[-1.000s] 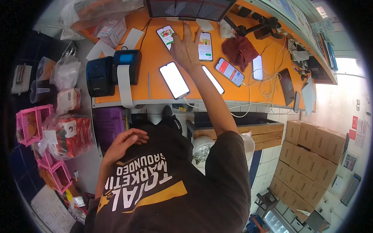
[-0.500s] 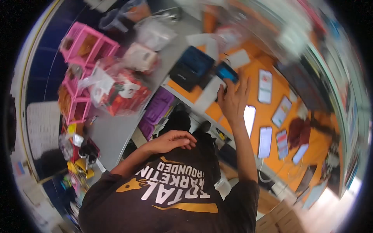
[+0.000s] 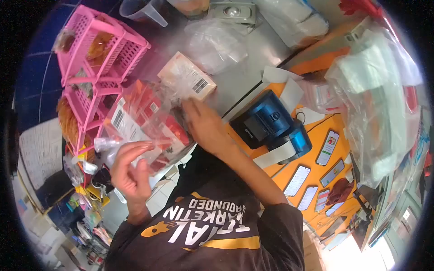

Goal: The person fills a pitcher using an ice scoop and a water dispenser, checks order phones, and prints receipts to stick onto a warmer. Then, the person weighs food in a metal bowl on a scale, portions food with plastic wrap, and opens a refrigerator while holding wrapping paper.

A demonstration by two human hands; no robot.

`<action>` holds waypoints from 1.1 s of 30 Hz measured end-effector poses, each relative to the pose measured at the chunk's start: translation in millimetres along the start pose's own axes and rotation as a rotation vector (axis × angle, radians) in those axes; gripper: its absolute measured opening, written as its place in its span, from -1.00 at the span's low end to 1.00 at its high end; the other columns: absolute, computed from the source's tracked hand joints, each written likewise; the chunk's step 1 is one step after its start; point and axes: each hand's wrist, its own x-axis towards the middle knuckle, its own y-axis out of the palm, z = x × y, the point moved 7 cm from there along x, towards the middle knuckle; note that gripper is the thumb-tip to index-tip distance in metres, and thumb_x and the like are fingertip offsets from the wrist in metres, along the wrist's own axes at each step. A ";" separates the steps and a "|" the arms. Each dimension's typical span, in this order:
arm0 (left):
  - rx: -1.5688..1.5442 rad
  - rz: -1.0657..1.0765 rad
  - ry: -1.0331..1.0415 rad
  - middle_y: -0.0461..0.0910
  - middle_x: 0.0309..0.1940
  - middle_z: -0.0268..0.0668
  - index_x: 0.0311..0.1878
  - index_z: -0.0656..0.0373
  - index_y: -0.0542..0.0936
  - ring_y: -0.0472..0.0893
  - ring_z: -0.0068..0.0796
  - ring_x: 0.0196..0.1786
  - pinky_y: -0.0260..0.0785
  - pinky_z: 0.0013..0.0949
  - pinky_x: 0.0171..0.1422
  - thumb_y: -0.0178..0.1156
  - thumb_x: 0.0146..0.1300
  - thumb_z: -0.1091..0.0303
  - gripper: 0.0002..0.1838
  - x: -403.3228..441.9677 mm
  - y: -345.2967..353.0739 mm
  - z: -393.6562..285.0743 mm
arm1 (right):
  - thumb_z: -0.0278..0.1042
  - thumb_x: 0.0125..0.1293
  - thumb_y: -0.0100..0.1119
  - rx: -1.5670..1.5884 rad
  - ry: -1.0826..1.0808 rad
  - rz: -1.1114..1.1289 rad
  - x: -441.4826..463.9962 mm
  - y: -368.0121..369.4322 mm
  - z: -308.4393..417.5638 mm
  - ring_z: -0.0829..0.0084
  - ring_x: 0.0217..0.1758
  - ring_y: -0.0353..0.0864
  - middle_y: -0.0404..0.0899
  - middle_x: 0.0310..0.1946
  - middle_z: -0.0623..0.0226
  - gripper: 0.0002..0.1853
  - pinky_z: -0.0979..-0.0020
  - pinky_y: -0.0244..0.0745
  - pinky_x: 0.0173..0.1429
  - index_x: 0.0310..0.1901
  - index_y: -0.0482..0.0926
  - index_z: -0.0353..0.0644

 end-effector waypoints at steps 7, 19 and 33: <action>0.176 -0.057 0.141 0.65 -0.27 0.00 -0.12 0.37 0.56 0.67 -0.18 -0.26 0.51 -0.28 -0.11 0.10 0.28 0.52 -0.84 43.7 -18.7 9.5 | -0.50 0.13 0.19 0.081 -0.114 0.150 12.2 18.8 2.7 0.07 0.12 0.58 0.54 0.13 0.10 -0.57 0.21 0.51 0.19 0.10 0.55 -0.24; 0.127 -0.058 0.125 0.59 -0.28 0.00 -0.11 0.38 0.51 0.63 -0.20 -0.30 0.52 -0.25 -0.17 0.05 0.32 0.49 -0.83 67.9 -20.7 22.3 | -0.44 0.15 0.17 0.089 -0.177 0.207 27.2 21.4 8.0 0.17 0.09 0.60 0.57 0.11 0.16 -0.64 0.23 0.53 0.15 0.03 0.58 -0.22; -0.250 0.663 0.039 0.63 -0.14 -0.04 -0.04 0.38 0.57 0.65 -0.20 -0.16 0.47 -0.25 0.00 0.15 0.18 0.57 -0.74 -12.8 146.5 -42.9 | -0.31 0.28 0.36 -0.028 0.953 -0.945 -311.0 -116.4 -109.8 0.19 -0.02 0.53 0.50 -0.08 0.10 -0.55 0.25 0.45 0.03 0.09 0.41 -0.33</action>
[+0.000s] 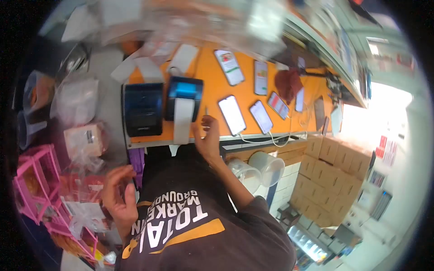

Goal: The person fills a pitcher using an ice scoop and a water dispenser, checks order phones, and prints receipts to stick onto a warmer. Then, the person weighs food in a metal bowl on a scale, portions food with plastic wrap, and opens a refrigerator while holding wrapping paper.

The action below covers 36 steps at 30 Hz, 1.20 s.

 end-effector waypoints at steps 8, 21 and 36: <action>0.078 0.100 -0.043 0.61 -0.10 -0.10 0.00 0.34 0.59 0.64 -0.34 -0.12 0.45 -0.34 0.05 0.11 0.24 0.61 -0.74 -52.3 124.3 -1.7 | -0.47 0.17 0.33 -0.381 -0.726 -0.486 118.6 -172.8 25.6 0.01 0.08 0.53 0.44 0.07 -0.08 -0.71 0.13 0.49 0.06 -0.07 0.54 -0.28; 0.258 0.178 -0.117 0.60 -0.12 -0.13 -0.01 0.33 0.59 0.65 -0.38 -0.17 0.48 -0.36 -0.04 0.09 0.27 0.61 -0.76 -129.5 223.8 -22.6 | -0.43 0.09 0.36 -0.461 -0.941 -0.407 183.7 -220.4 -2.4 0.23 -0.21 0.70 0.31 0.36 -0.06 -0.66 0.36 0.61 -0.32 -0.05 0.58 -0.14; 0.181 -0.052 -0.214 0.49 0.18 -0.10 0.33 0.27 0.35 0.50 -0.30 0.24 0.35 -0.28 0.33 0.16 0.33 0.48 -0.50 -95.6 214.5 114.4 | -0.23 0.28 0.23 -0.079 -0.456 0.444 11.5 -48.1 -21.7 -0.01 -0.21 0.68 0.64 -0.28 -0.04 -0.69 0.08 0.58 -0.14 -0.09 0.52 -0.30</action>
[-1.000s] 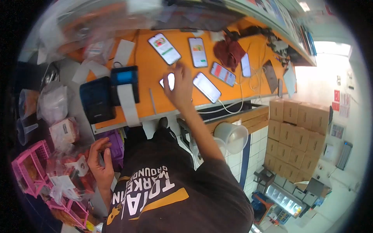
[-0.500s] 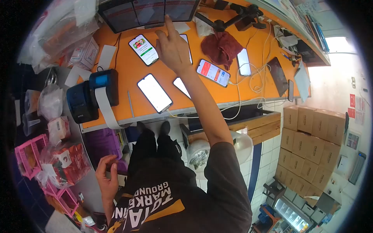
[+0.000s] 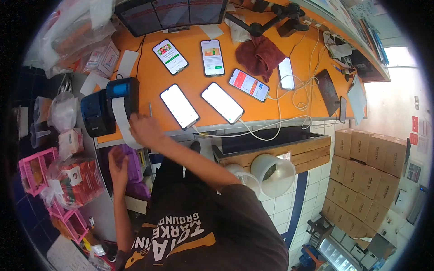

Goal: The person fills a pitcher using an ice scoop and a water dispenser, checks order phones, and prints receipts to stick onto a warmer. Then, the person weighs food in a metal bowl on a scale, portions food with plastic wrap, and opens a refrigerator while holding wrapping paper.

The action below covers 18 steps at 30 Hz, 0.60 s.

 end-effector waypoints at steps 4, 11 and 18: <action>0.131 -0.132 0.101 0.43 0.24 -0.07 0.39 0.26 0.26 0.46 -0.26 0.28 0.30 -0.27 0.38 0.16 0.35 0.46 -0.43 56.2 0.5 43.6 | -0.23 0.28 0.22 0.103 0.145 -0.051 -12.9 56.8 2.9 -0.14 -0.20 0.66 0.62 -0.31 -0.18 -0.62 0.01 0.56 -0.10 -0.04 0.45 -0.38; -0.175 0.075 -0.021 0.55 0.08 -0.18 0.24 0.32 0.38 0.52 -0.42 0.16 0.33 -0.37 0.28 0.10 0.38 0.49 -0.61 80.4 2.7 77.6 | -0.24 0.29 0.23 0.324 0.256 -0.187 -4.3 72.5 -11.9 -0.18 -0.11 0.64 0.63 -0.23 -0.19 -0.56 0.02 0.55 -0.04 0.05 0.41 -0.39; -0.498 0.194 -0.258 0.53 -0.26 -0.46 0.00 0.14 0.53 0.48 -0.70 -0.24 0.32 -0.55 -0.15 0.11 0.42 0.41 -0.85 75.8 2.3 43.3 | -0.05 0.23 0.39 0.862 0.343 -0.305 -4.0 100.7 -24.4 0.13 -0.09 0.71 0.67 -0.20 -0.01 -0.41 0.24 0.55 0.01 0.06 0.45 -0.40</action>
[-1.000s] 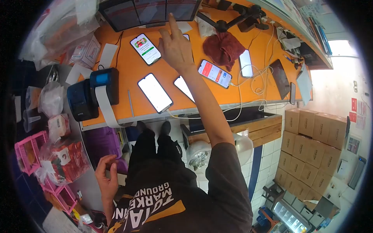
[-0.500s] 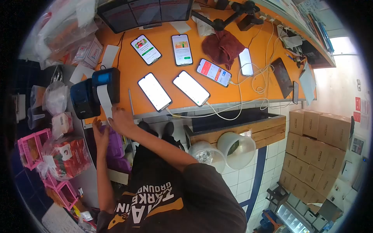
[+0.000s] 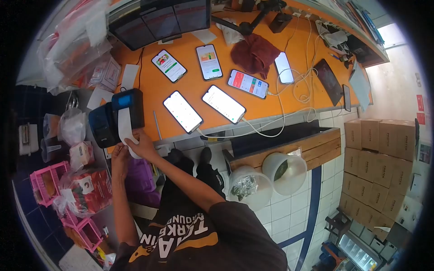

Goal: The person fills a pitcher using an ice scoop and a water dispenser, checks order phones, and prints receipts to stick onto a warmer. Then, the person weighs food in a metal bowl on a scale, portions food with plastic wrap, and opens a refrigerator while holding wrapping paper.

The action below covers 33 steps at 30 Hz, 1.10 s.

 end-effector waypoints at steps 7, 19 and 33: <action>0.276 0.181 -0.021 0.58 -0.25 -0.45 -0.02 0.19 0.54 0.54 -0.63 -0.19 0.39 -0.52 -0.05 0.13 0.40 0.42 -0.85 6.8 -7.9 -20.3 | -0.13 0.27 0.32 -0.118 -0.140 -0.141 -14.5 -3.3 29.0 0.06 -0.16 0.70 0.66 -0.32 -0.05 -0.61 0.22 0.55 -0.08 -0.16 0.59 -0.38; 1.263 -0.382 0.564 0.16 0.44 0.11 0.53 0.29 -0.02 0.53 0.30 0.13 0.51 0.03 0.09 0.42 0.00 0.19 0.11 39.2 53.4 -63.5 | -0.07 0.21 0.31 -0.556 -0.152 0.051 -9.4 -54.5 94.5 -0.14 -0.24 0.64 0.63 -0.39 -0.14 -0.60 0.00 0.51 -0.15 -0.26 0.61 -0.34; 1.241 -0.355 0.622 0.22 0.31 0.24 0.45 0.45 0.09 0.60 0.25 0.01 0.55 -0.02 0.03 0.46 0.00 -0.01 0.11 -1.2 72.1 -79.5 | -0.05 0.20 0.42 -0.591 -0.136 -0.079 -136.4 -147.9 187.0 0.03 -0.18 0.70 0.69 -0.27 -0.01 -0.53 0.21 0.55 -0.03 -0.08 0.64 -0.33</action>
